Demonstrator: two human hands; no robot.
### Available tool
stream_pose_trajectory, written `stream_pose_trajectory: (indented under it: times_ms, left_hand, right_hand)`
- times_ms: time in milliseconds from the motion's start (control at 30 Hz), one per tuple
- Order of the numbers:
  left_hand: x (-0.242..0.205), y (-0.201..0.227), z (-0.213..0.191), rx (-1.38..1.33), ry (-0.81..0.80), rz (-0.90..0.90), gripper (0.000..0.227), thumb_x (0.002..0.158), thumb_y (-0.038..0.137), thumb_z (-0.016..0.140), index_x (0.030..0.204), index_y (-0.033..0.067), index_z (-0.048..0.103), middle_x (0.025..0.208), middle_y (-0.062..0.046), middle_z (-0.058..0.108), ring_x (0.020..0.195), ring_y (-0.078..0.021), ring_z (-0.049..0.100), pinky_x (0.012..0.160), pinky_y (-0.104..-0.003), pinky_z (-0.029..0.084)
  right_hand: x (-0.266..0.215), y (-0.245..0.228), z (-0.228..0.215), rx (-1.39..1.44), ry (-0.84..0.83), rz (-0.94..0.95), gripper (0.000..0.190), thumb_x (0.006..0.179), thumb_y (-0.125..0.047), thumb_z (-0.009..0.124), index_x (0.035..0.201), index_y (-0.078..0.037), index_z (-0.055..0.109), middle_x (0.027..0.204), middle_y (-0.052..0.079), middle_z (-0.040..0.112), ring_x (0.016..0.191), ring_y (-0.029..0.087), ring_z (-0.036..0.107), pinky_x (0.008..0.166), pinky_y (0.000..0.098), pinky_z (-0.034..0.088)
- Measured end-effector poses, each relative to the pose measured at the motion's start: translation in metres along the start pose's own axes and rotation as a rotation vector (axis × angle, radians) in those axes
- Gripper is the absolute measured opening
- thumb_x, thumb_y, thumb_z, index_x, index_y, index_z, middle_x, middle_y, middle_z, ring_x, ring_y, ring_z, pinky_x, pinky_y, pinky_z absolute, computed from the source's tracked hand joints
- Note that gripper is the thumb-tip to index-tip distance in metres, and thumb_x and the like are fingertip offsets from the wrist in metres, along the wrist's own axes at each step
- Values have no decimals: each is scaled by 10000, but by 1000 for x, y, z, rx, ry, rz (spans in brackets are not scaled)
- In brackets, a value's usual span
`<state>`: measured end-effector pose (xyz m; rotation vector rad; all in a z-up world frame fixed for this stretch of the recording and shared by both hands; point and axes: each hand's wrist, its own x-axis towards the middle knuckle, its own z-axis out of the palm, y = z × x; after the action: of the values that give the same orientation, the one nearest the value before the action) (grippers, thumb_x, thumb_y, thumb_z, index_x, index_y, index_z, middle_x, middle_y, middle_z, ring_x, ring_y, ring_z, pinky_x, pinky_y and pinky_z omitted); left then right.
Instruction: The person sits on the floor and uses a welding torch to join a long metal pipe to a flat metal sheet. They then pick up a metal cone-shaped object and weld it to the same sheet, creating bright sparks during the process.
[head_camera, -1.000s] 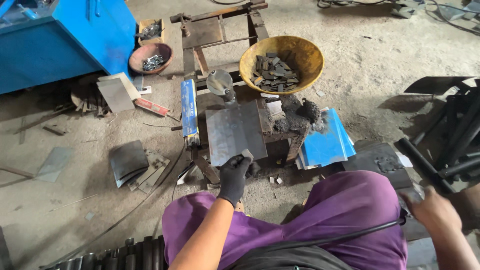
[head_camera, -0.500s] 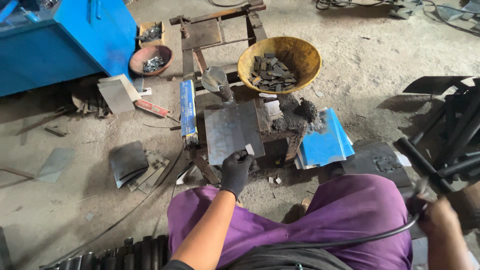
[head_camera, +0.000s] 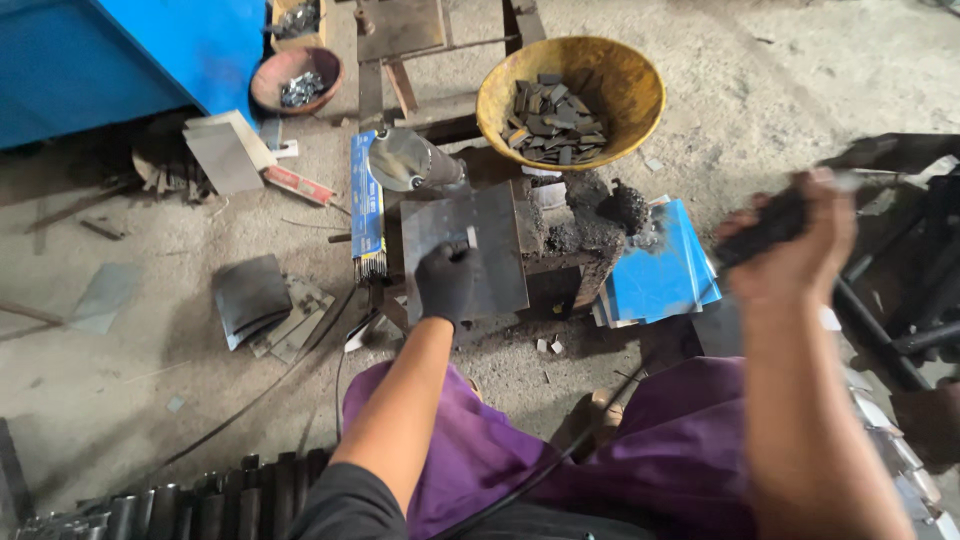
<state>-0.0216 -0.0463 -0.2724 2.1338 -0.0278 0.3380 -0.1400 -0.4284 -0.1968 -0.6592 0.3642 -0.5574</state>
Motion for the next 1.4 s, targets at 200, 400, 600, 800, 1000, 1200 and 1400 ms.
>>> stream_pose_trajectory:
  times_ms: [200,400,600,800,1000,1200,1400]
  left_hand:
    - [57,-32,29,271,107,121,197,851,256,674,869,78,756,879,-197,717,857,-400,701,767,-470,565]
    - [110,-131,106,378,136,60,390,937,341,591,1201,63,658,1220,-232,673,1139,-437,614,952,-532,478]
    - [130,-185,142,507,298,116,449,971,366,550,1285,58,639,1290,-238,654,1257,-431,569,1096,-488,439]
    - [111,-179,122,522,343,76,419,958,342,553,1261,73,657,1246,-221,668,1234,-417,583,1093,-488,434]
    - [111,-176,120,523,341,90,391,944,319,557,1236,88,676,1202,-204,682,1210,-403,596,1091,-488,430]
    - [117,-170,125,525,295,124,366,931,295,560,1212,103,694,1158,-187,697,1187,-388,610,1088,-488,425]
    - [114,-159,128,514,200,188,345,917,272,563,1187,118,712,1114,-170,711,1164,-374,624,1086,-488,420]
  right_hand:
    - [-21,125,37,19,59,421,221,898,-301,721,1031,-186,587,802,48,568,688,229,608,656,444,532]
    - [-21,152,52,-181,-1,354,284,887,-263,751,986,-176,499,790,42,559,646,223,589,595,445,512]
    - [-18,159,47,-162,15,406,246,884,-262,723,1009,-199,522,782,32,562,629,211,585,558,443,495]
    - [-17,163,41,-170,3,389,246,913,-232,729,1019,-177,513,798,40,570,629,209,583,582,425,508]
    - [-20,164,39,-189,-3,375,216,923,-223,713,1020,-171,528,778,44,574,616,205,582,575,419,503]
    - [-22,164,41,-221,-1,376,212,923,-224,709,1001,-156,524,761,37,573,611,199,578,568,422,512]
    - [-23,171,37,-247,22,379,226,918,-213,720,997,-163,514,770,41,581,611,206,577,565,420,502]
